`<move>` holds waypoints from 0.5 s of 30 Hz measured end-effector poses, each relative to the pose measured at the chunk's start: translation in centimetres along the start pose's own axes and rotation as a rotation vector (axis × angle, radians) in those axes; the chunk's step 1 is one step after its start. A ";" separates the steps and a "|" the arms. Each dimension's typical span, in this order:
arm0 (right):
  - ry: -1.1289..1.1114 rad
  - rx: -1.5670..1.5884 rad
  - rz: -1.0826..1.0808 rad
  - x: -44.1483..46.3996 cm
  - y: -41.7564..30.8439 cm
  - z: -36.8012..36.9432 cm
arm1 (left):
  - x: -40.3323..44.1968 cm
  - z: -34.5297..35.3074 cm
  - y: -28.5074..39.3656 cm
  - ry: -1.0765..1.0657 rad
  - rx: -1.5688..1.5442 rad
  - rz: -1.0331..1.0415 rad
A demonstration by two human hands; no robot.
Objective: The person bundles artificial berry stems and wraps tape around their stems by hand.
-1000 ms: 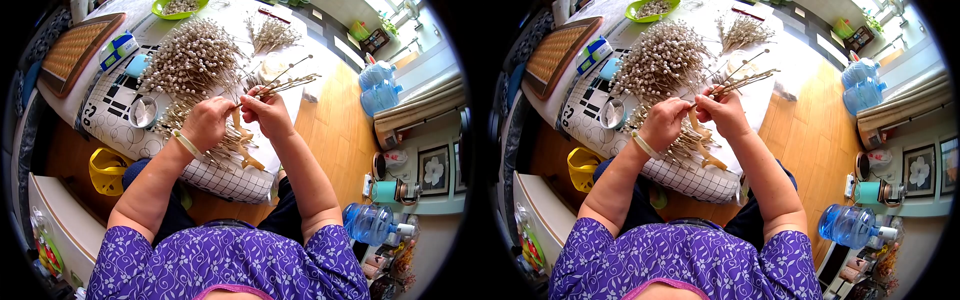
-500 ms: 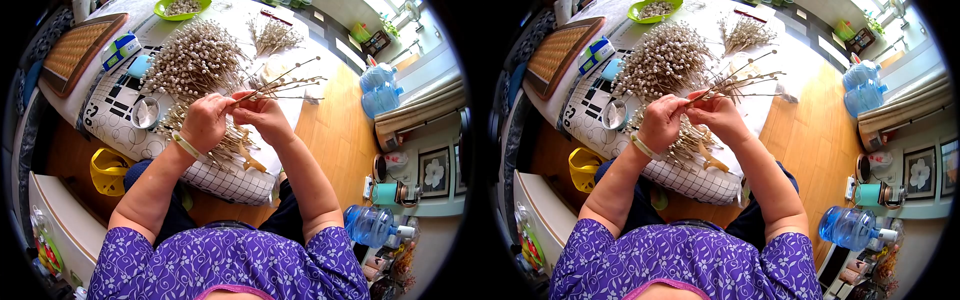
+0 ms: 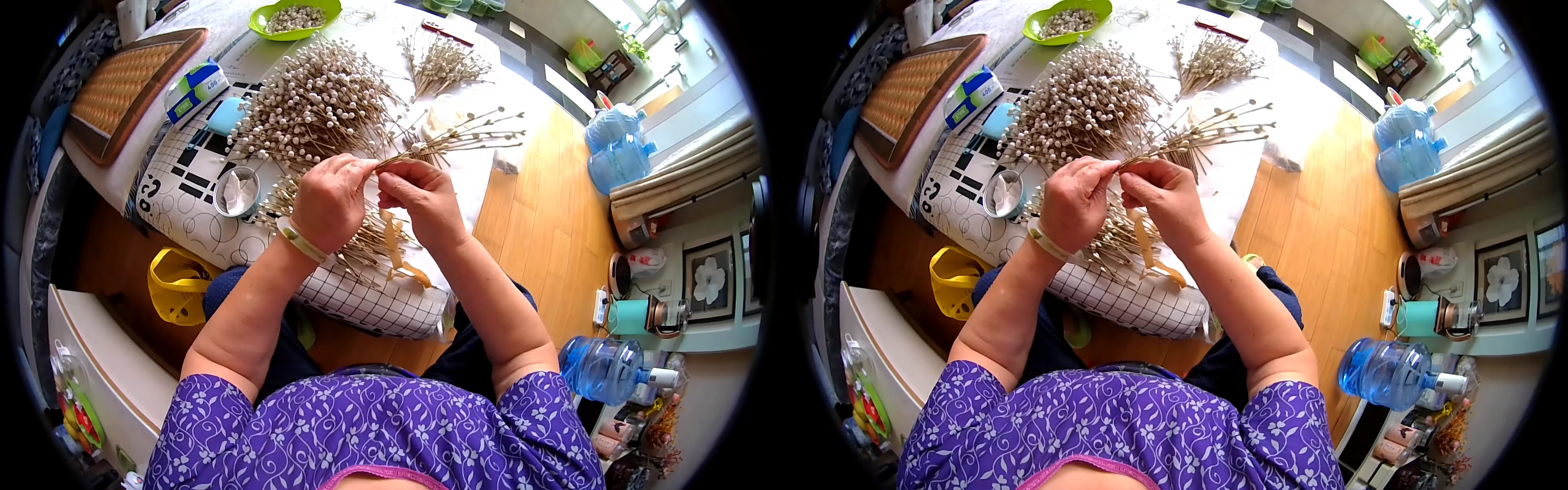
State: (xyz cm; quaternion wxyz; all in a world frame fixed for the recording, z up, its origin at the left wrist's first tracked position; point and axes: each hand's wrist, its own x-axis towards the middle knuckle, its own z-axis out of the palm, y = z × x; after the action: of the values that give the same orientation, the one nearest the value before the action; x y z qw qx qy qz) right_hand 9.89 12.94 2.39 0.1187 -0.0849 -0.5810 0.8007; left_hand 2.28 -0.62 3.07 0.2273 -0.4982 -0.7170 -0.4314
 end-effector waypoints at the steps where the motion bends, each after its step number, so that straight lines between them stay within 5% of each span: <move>1: 0.007 0.046 -0.005 -0.1 0.0 0.1 | -0.1 0.0 0.1 0.000 0.000 -0.002; 15: 0.113 0.020 -0.064 -0.3 0.8 0.2 | -0.5 0.2 0.3 -0.043 -0.009 0.067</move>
State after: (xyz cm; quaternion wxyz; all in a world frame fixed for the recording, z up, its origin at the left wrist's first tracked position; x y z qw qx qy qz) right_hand 10.01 12.40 1.68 0.1777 -0.1101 -0.5679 0.7961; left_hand 2.74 -0.66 2.71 0.2240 -0.5319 -0.7027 -0.4161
